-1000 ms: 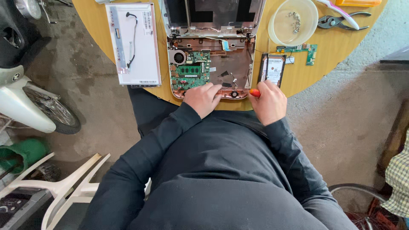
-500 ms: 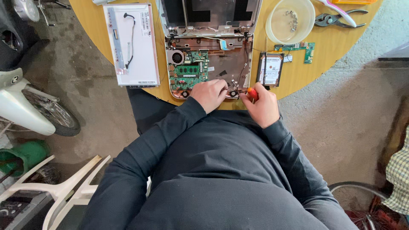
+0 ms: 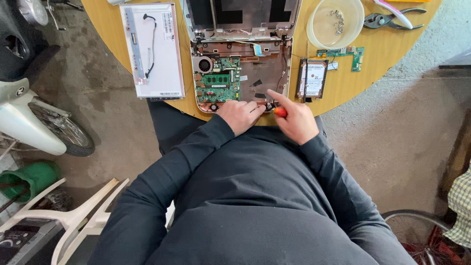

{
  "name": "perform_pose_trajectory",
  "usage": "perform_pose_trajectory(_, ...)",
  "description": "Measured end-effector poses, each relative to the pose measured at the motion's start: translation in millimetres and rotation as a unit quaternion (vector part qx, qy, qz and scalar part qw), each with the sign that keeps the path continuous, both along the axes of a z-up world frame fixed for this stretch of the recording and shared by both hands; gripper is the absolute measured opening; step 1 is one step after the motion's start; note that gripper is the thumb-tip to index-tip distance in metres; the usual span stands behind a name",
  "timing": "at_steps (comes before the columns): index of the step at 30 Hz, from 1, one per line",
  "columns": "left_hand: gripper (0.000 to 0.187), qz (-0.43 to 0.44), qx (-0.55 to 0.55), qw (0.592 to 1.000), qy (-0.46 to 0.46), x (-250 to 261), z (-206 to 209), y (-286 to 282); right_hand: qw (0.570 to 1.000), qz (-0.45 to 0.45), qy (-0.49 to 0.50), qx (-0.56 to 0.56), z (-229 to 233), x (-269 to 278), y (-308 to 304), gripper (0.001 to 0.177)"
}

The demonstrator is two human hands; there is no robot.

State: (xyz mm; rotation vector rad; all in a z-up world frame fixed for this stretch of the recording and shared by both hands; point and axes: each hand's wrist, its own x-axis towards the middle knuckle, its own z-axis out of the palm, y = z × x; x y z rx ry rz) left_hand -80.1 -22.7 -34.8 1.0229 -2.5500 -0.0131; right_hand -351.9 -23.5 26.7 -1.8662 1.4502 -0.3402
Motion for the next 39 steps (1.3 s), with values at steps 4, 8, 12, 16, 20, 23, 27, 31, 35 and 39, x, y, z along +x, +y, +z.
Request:
perform_pose_trajectory(4,0.034,-0.005,0.025,1.000,0.003,5.5,12.7,-1.9,0.999,0.011,0.050,0.003,-8.0,7.0,3.3,0.070)
perform_pose_trajectory(8,0.040,-0.017,0.120,0.992,0.017,21.2,28.0,4.6,0.997,0.027,0.064,-0.024,-9.8,3.0,2.1,0.047)
perform_pose_trajectory(12,0.047,0.005,0.208,0.977,0.044,55.2,14.4,32.3,0.999,0.006,0.017,-0.028,-12.4,-3.4,4.6,0.048)
perform_pose_trajectory(16,0.031,0.058,0.221,0.972,0.047,88.7,38.0,48.1,1.000,-0.003,-0.018,-0.026,-15.6,-4.8,4.6,0.059)
perform_pose_trajectory(20,0.020,0.156,0.160,0.973,0.063,111.3,20.6,60.5,0.998,-0.007,0.014,-0.061,-25.6,-6.0,6.2,0.066)
perform_pose_trajectory(23,0.028,0.226,0.125,0.962,0.086,114.4,25.1,52.3,0.996,-0.020,0.044,-0.072,-32.9,-8.9,8.6,0.063)
perform_pose_trajectory(27,0.032,0.300,0.142,0.939,0.093,116.1,30.5,47.2,0.995,-0.032,0.054,-0.074,-32.0,-12.6,10.4,0.057)
perform_pose_trajectory(31,0.026,0.385,0.219,0.889,0.120,125.9,12.6,56.7,0.993,-0.032,0.070,-0.089,-37.6,-18.7,12.4,0.051)
perform_pose_trajectory(35,0.026,0.433,0.309,0.840,0.108,130.8,16.2,52.5,0.987,-0.037,0.100,-0.120,-30.3,-16.4,12.8,0.051)
perform_pose_trajectory(39,0.026,0.454,0.372,0.808,0.055,127.0,21.1,48.6,0.974,-0.037,0.166,-0.152,-33.4,-19.7,12.9,0.046)
